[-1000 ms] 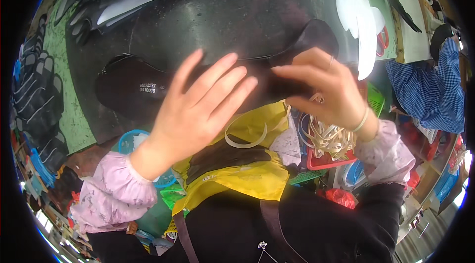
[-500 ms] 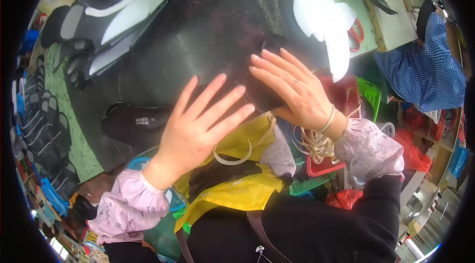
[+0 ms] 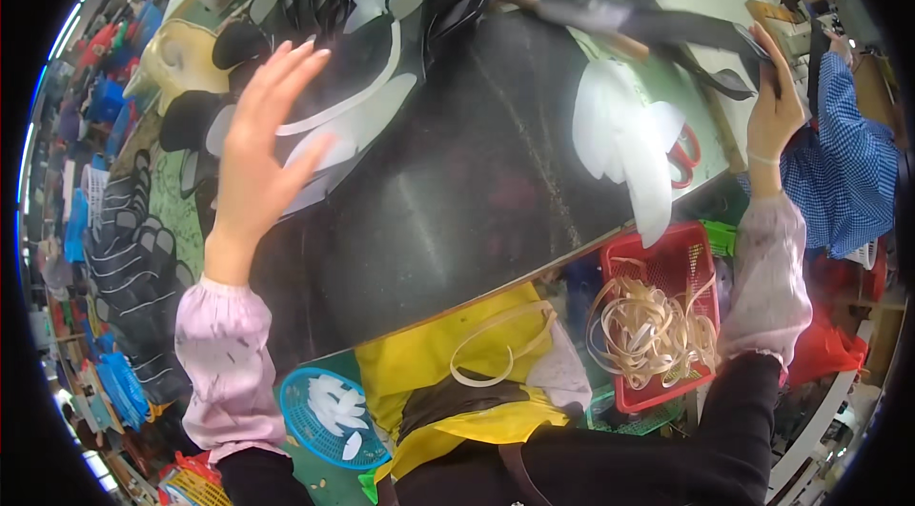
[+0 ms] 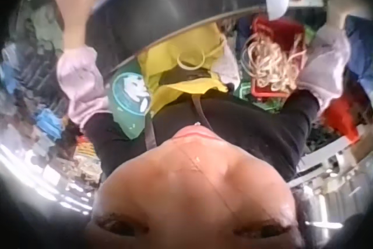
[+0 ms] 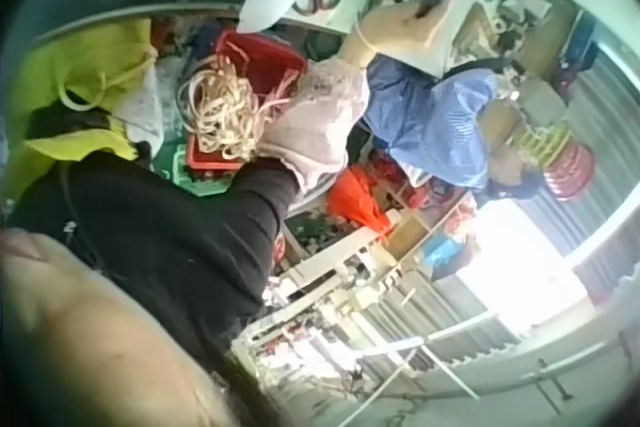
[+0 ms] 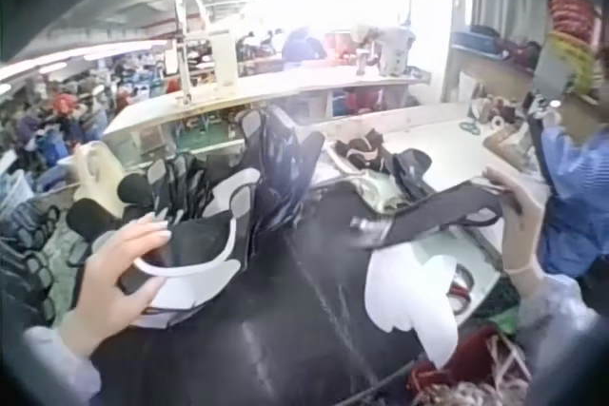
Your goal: The person applies adhesive tape strips onto shoe upper panels, folds and presses the edges of the panels by hand, and peels the backing off tape strips.
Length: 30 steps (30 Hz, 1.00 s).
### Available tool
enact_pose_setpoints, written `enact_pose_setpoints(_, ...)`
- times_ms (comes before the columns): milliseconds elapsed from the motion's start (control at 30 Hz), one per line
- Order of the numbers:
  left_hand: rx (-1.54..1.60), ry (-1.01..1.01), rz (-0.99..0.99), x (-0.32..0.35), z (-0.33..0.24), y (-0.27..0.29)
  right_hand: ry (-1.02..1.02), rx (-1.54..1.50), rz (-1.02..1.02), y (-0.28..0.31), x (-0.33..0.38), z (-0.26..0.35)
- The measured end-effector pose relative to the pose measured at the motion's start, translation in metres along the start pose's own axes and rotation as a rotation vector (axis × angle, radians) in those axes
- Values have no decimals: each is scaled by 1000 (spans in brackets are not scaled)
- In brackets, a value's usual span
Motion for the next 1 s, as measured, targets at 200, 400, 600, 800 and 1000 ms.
enact_pose_setpoints(200, -35, -37, 356, 17, 8, -62, 218, 496, 415, 1, 25, -79)
enact_pose_setpoints(400, 285, 621, 65, 32, 60, -19, 165, 187, 390, -51, 34, 35)
enact_pose_setpoints(600, -105, -78, -103, 25, -66, 30, 83, -602, 560, -29, 46, 186)
enact_pose_setpoints(800, 191, 117, 335, 113, -108, -17, 262, -846, 843, -60, 91, 308)
enact_pose_setpoints(1000, -143, 202, 261, 93, -57, -18, 239, -88, 1081, -127, 142, 263)
Point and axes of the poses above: each hand's wrist, its own x-axis away from the middle knuckle, its own y-axis out of the back of the hand, z = x × y, the point moved 6 cm from there along -x, towards the middle knuckle, and after that the axes turned 13 degrees about -z, right-handed, at the moved point
